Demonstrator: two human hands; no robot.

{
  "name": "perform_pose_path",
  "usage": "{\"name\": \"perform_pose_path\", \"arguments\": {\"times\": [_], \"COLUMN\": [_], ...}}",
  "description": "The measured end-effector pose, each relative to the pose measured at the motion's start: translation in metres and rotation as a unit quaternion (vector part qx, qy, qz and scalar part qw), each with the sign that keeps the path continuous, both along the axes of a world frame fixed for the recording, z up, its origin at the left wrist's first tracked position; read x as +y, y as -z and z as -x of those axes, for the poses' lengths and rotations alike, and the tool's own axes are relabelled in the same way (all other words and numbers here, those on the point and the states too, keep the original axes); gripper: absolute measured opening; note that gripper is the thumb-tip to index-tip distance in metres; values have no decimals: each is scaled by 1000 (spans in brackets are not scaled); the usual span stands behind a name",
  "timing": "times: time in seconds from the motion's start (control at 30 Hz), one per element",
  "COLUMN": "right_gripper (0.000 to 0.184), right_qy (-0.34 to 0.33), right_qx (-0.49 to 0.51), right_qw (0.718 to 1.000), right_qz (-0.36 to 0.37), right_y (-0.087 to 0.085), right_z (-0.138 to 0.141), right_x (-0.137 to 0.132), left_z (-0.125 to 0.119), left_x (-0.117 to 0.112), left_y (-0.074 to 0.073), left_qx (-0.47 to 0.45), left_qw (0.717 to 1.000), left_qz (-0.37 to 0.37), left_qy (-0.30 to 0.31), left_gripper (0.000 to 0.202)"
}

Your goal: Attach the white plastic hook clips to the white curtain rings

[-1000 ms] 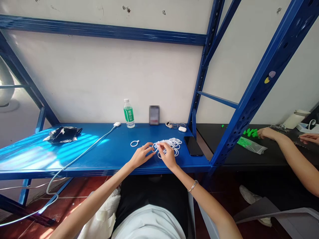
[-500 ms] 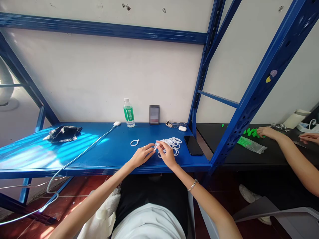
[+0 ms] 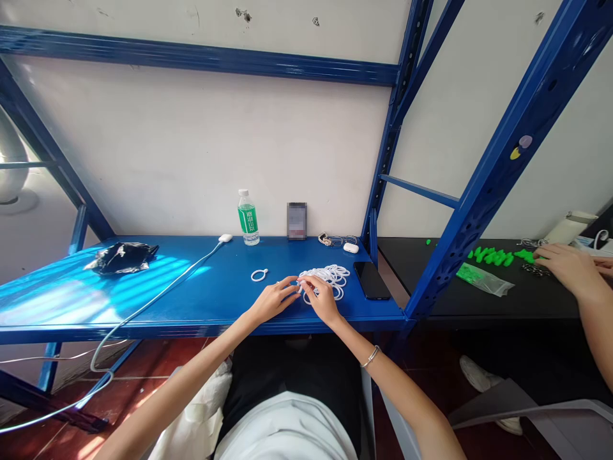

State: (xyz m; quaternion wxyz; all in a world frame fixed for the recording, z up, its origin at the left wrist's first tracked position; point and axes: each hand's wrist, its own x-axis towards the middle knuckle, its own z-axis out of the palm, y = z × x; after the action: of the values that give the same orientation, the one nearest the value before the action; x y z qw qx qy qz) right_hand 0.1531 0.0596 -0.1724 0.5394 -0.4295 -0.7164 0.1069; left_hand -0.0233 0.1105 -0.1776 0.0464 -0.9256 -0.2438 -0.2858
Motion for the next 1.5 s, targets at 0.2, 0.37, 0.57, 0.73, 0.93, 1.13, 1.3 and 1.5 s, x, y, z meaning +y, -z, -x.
{"name": "perform_pose_path", "arguments": {"times": [0.2,0.37,0.57,0.73,0.93,1.13,1.3,1.5], "right_gripper": [22,23,24,28,26,27,28,25], "right_qy": [-6,-12,-12,-5,-3,3,-6,-10], "right_qx": [11,12,2,-5,-2,21,53,52], "right_qw": [1000,1000,1000,1000,1000,1000,998,998], "right_qz": [-5,-6,-8,6,11,20,40,36], "right_y": [1,0,-1,0,-1,0,2,0], "right_z": [-1,0,0,-1,0,0,-1,0], "right_x": [1,0,-2,0,-1,-2,0,0], "left_z": [0,-1,-1,0,0,1,1,3], "left_x": [2,2,2,3,2,2,0,-1], "left_y": [3,3,3,4,2,3,-2,-7], "left_qx": [11,26,17,-2,-6,-17,-56,-89], "left_qw": [1000,1000,1000,1000,1000,1000,997,991], "left_qz": [2,9,15,14,1,2,42,101], "left_qy": [-11,-14,-4,8,-1,1,10,2], "left_gripper": [33,36,34,31,30,30,32,33]}}
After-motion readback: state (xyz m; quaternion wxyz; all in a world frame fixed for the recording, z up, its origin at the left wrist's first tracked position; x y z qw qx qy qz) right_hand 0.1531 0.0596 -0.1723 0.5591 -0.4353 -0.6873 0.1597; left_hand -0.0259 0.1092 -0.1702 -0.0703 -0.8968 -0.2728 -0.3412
